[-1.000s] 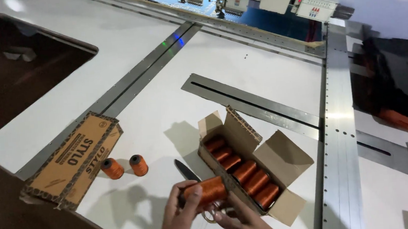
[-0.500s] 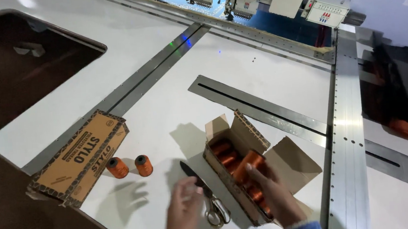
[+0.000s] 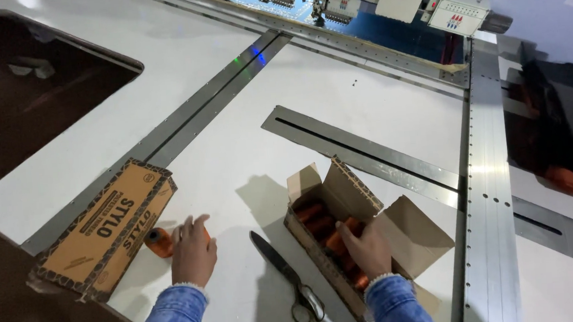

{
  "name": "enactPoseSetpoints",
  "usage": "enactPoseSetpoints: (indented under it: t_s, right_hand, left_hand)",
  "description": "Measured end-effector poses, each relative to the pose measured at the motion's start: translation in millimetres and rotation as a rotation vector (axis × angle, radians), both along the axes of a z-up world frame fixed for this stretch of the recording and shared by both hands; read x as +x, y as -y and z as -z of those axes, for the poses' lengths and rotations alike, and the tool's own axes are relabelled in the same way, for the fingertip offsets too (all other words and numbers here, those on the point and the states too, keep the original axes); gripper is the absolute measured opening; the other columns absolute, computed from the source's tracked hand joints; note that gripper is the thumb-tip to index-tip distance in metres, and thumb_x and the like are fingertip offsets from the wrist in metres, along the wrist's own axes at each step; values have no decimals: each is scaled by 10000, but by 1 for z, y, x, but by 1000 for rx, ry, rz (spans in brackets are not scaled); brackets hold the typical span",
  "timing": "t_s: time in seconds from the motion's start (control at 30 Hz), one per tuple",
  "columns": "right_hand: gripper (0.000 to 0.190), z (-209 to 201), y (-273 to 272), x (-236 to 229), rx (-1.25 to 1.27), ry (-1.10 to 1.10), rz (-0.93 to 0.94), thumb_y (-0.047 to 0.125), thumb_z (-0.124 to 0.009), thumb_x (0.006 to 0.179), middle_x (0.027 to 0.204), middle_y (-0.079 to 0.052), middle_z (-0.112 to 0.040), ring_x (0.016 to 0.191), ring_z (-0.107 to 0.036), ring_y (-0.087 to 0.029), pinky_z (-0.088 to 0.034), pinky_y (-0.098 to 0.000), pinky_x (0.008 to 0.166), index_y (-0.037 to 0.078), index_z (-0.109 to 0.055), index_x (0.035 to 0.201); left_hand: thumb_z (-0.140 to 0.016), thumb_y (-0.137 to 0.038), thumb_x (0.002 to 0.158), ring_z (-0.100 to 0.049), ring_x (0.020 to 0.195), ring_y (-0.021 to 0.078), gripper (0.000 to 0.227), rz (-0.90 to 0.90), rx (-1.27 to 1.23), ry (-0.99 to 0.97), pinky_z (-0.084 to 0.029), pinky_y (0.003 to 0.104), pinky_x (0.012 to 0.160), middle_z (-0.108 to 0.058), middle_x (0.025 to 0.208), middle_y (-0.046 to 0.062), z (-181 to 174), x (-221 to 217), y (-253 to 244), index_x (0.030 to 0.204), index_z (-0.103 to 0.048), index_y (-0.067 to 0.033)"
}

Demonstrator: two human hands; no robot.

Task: Unpacking orange thread spools from a box and using scissors to remove the plastic wrapping.

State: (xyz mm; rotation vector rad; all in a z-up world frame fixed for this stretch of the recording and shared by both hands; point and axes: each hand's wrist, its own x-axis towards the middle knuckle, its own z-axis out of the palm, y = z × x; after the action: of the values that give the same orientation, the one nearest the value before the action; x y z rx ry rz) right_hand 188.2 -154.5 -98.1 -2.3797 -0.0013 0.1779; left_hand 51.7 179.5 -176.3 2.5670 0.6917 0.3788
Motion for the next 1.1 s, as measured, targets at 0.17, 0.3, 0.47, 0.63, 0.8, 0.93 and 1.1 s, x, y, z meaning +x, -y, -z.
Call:
enactPoseSetpoints:
  t_s: [0.17,0.3,0.47,0.63,0.8,0.93,1.1]
  right_hand:
    - [782,40,3,11,-258,-25,7,697,-554,882,1192,-250,-652,1092,-638,-440,-529,-543,854,5,-534,1247]
    - [900,65,13,21,-299,72,13,727,-632,852,1177,-303,-604,1099,-612,-482,-536,-549,883,-67,-521,1263]
    - [772,50,8,14,-214,68,100,653,-692,845,1153,-241,-610,1095,-615,-459,-529,-589,828,11,-511,1233]
    - [523,41,9,8,-225,65,46,568,-681,890,1141,-215,-646,1077,-622,-426,-525,-525,884,125,-652,1168]
    - [293,1,2,-20,-67,126,-99,384,-651,954,947,-98,-780,836,-728,-260,-549,-407,742,117,-728,1046]
    - [235,-58,-11,-69,140,-5,-265,375,-672,931,963,-24,-787,830,-708,-135,-580,-277,746,170,-751,1015]
    - [419,-87,-16,-98,614,-99,-425,361,-486,1028,813,-41,-627,728,-549,-139,-409,-256,649,52,-767,1065]
  left_hand:
    - [-614,-108,959,-438,1387,349,380,-28,1,-171,-566,524,969,-404,1580,77,6,6,-2,1329,-594,-190]
    - [-530,148,879,-513,1304,346,527,-72,-50,-113,-596,534,841,-469,1508,49,6,1,0,1290,-621,-170]
    - [-565,181,838,-549,1240,336,552,-62,-82,-55,-581,482,903,-527,1415,46,-1,-7,8,1269,-640,-155]
    - [-582,30,942,-529,1306,255,347,-117,-370,67,-528,471,1042,-547,1412,-11,-65,-28,47,1219,-659,-164]
    - [-684,-225,919,-701,1165,217,358,-151,-769,221,-560,339,1005,-715,1331,37,-129,-46,81,1277,-692,-223]
    - [-669,-363,879,-709,1171,180,450,-136,-965,229,-543,300,975,-746,1313,38,-168,-61,110,1305,-684,-223]
    - [-703,-347,829,-742,1083,171,489,-104,-1152,339,-582,280,957,-793,1234,65,-186,-73,140,1278,-718,-154]
